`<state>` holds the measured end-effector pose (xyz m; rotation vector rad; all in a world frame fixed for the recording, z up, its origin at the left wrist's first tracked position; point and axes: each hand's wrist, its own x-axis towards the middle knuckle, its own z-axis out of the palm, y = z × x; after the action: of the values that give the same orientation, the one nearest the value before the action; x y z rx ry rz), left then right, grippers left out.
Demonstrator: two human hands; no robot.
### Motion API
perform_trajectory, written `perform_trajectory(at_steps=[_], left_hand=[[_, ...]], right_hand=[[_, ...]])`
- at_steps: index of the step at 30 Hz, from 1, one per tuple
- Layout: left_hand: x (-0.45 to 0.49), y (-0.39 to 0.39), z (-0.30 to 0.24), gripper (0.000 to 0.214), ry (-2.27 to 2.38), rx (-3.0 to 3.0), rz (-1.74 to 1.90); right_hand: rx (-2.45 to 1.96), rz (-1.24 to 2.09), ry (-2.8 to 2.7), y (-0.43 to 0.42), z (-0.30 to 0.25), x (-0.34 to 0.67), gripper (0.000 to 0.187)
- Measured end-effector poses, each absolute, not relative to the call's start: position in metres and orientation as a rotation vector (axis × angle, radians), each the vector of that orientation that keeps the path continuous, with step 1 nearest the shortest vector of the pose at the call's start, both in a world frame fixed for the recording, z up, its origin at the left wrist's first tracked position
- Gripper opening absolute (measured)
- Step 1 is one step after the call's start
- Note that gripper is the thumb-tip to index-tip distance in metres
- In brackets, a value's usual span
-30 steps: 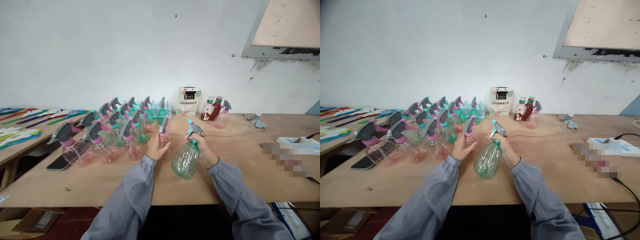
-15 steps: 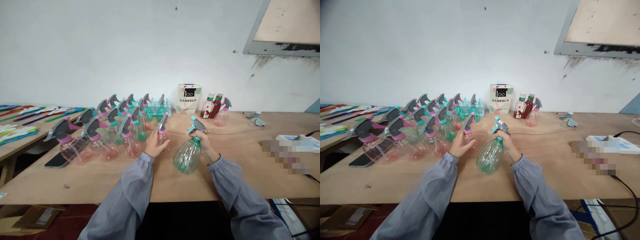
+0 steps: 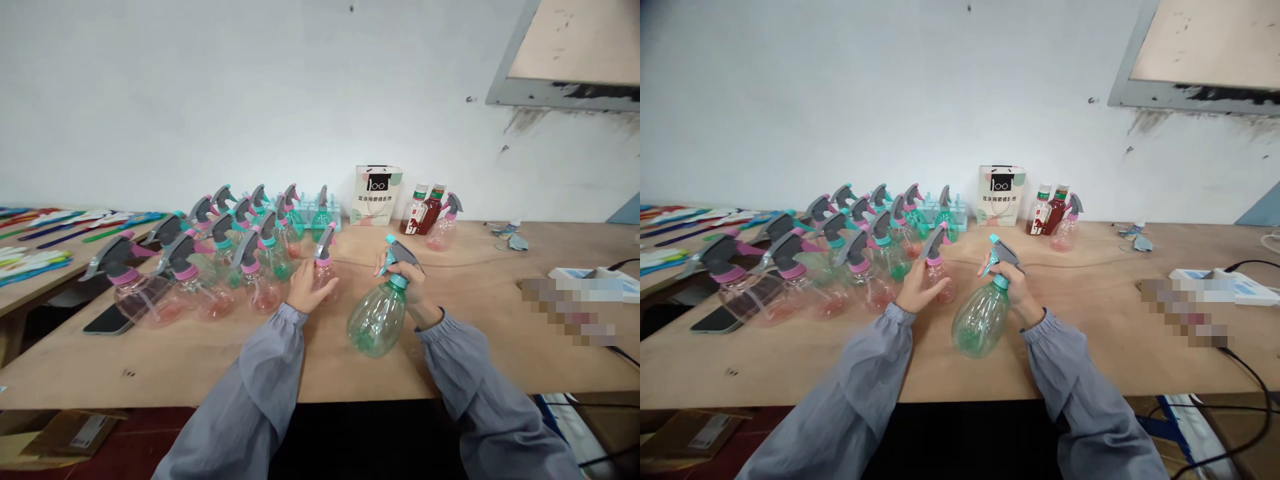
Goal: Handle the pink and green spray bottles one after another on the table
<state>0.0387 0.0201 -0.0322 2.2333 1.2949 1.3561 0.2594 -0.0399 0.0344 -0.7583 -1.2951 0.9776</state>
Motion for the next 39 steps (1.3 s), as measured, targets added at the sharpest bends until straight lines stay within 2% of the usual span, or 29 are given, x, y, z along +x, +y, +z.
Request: perform_trajectory(at_steps=[6,14,20,27,33,39], left_hand=[[0.039,0.021,-0.034,0.048,1.306,2.237,1.360],[0.038,0.022,-0.034,0.051,1.297,2.251,1.360],[0.038,0.022,-0.033,0.049,1.312,2.261,1.347],[0.038,0.021,-0.033,0.051,1.316,2.258,1.333],[0.038,0.020,-0.033,0.051,1.306,2.256,1.338],[0.038,0.020,-0.032,0.051,1.315,2.260,1.317]], right_hand=[[-0.779,1.008,-1.368,-0.040,0.032,0.255,0.021],[-0.764,0.957,-1.254,-0.041,0.035,0.257,0.008],[-0.713,1.027,-1.259,-0.040,0.037,0.253,0.018],[-0.787,0.936,-1.270,-0.040,0.033,0.256,0.006],[-0.904,0.744,-1.331,-0.034,0.036,0.281,0.014],[-1.235,0.466,-1.265,-0.034,0.040,0.364,0.033]])
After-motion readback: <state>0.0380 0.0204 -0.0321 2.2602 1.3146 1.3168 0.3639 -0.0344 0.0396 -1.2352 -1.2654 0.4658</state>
